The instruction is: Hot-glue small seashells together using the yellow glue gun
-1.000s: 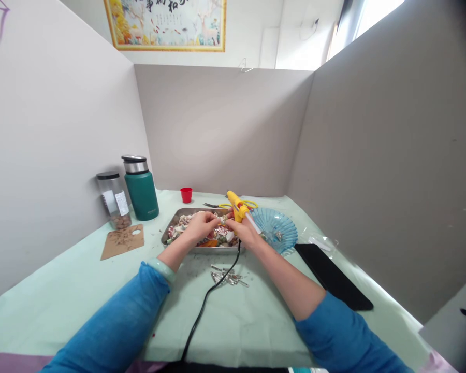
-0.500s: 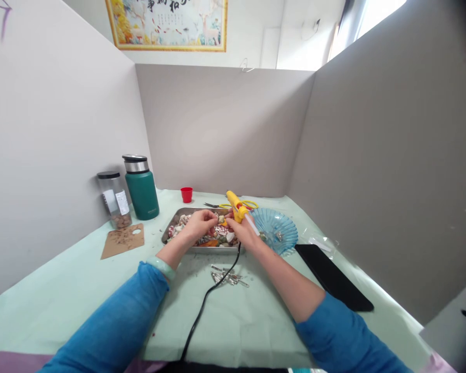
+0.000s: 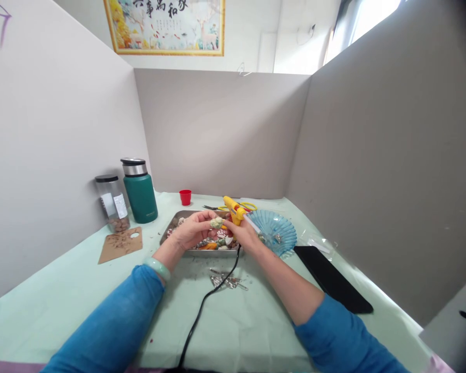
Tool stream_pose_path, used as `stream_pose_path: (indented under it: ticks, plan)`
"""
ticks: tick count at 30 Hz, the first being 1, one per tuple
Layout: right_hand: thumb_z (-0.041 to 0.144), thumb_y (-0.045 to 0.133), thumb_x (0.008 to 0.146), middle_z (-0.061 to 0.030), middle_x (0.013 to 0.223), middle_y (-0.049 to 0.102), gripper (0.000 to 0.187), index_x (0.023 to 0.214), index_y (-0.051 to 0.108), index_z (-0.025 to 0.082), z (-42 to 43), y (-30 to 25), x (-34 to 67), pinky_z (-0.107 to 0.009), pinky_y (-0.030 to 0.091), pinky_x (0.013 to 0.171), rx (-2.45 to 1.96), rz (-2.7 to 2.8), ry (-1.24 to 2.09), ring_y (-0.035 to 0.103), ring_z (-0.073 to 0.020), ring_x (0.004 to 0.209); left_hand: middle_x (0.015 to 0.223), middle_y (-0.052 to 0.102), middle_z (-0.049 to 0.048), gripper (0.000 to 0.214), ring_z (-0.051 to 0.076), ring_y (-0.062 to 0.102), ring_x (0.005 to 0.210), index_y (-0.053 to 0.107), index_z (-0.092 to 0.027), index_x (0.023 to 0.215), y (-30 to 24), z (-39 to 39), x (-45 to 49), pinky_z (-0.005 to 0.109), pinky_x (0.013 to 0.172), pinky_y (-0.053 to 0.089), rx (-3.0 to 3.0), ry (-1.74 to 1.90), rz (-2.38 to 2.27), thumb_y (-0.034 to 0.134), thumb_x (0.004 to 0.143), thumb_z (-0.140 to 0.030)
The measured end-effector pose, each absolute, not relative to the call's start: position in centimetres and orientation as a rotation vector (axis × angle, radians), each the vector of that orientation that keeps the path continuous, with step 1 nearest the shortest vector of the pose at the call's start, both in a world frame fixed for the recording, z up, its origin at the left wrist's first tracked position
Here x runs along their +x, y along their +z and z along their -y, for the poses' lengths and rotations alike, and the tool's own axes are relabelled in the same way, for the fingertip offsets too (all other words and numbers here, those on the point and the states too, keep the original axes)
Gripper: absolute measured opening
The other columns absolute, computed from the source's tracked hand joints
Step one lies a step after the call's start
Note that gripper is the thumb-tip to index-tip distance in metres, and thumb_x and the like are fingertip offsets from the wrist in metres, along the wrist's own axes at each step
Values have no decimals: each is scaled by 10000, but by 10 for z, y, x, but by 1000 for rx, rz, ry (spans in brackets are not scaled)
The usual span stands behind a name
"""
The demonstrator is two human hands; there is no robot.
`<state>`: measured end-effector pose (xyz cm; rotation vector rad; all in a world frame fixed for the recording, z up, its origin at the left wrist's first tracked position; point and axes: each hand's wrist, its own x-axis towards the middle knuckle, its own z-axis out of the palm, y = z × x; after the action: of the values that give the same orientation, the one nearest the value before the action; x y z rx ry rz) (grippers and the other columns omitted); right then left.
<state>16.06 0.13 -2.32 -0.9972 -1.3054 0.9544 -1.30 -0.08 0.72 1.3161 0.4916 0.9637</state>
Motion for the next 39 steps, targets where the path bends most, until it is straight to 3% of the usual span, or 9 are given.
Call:
stream_pose_path:
  ticks: [6, 14, 19, 22, 29, 35, 39]
  plan:
    - [288, 666, 704, 52, 595, 554, 225, 884, 567, 197, 5, -18, 161, -250, 446, 486, -1015, 1315, 988, 523, -120, 504, 659, 585, -16, 273, 76, 544, 573, 614, -159, 805, 7, -5, -15, 206, 572, 508, 1179, 1081, -413, 842, 673, -230]
    - [271, 680, 694, 66, 622, 573, 267, 920, 557, 200, -1, -23, 161, -225, 464, 487, -968, 1220, 1005, 535, -96, 475, 626, 599, -14, 293, 74, 574, 535, 662, -110, 842, 3, -16, -14, 219, 593, 566, 1059, 1096, -638, 830, 606, -70]
    - [353, 698, 736, 31, 714, 654, 279, 927, 564, 201, 0, -22, 164, -210, 465, 478, -909, 1234, 1036, 544, -79, 473, 726, 637, 3, 287, 94, 615, 574, 651, -110, 786, 3, -14, -12, 245, 590, 563, 1253, 1151, -780, 857, 590, -155]
    - [404, 702, 756, 23, 729, 658, 290, 915, 578, 196, 0, -22, 166, -200, 457, 470, -891, 1299, 1038, 555, -75, 483, 684, 620, -18, 256, 91, 597, 548, 626, -130, 768, 2, -13, -9, 243, 577, 536, 1415, 1160, -841, 828, 626, -198]
    - [316, 740, 690, 59, 613, 595, 339, 955, 566, 198, 2, -21, 164, -213, 468, 485, -868, 1317, 1084, 568, -102, 498, 580, 569, -51, 104, 76, 528, 477, 612, -151, 722, 1, -12, -3, 205, 507, 432, 1728, 1157, -965, 701, 670, -135]
    - [292, 739, 672, 67, 617, 589, 348, 947, 543, 207, 1, -21, 163, -208, 456, 468, -862, 1267, 1094, 554, -91, 474, 586, 605, -28, 84, 91, 553, 484, 668, -138, 767, 2, -12, -5, 227, 533, 465, 1652, 1102, -990, 702, 691, -146]
    - [261, 733, 656, 68, 642, 595, 348, 941, 542, 203, -1, -22, 163, -205, 476, 474, -860, 1226, 1088, 552, -80, 471, 586, 634, -6, 149, 113, 581, 503, 699, -131, 853, 1, -12, -7, 249, 556, 494, 1620, 1076, -958, 712, 751, -239]
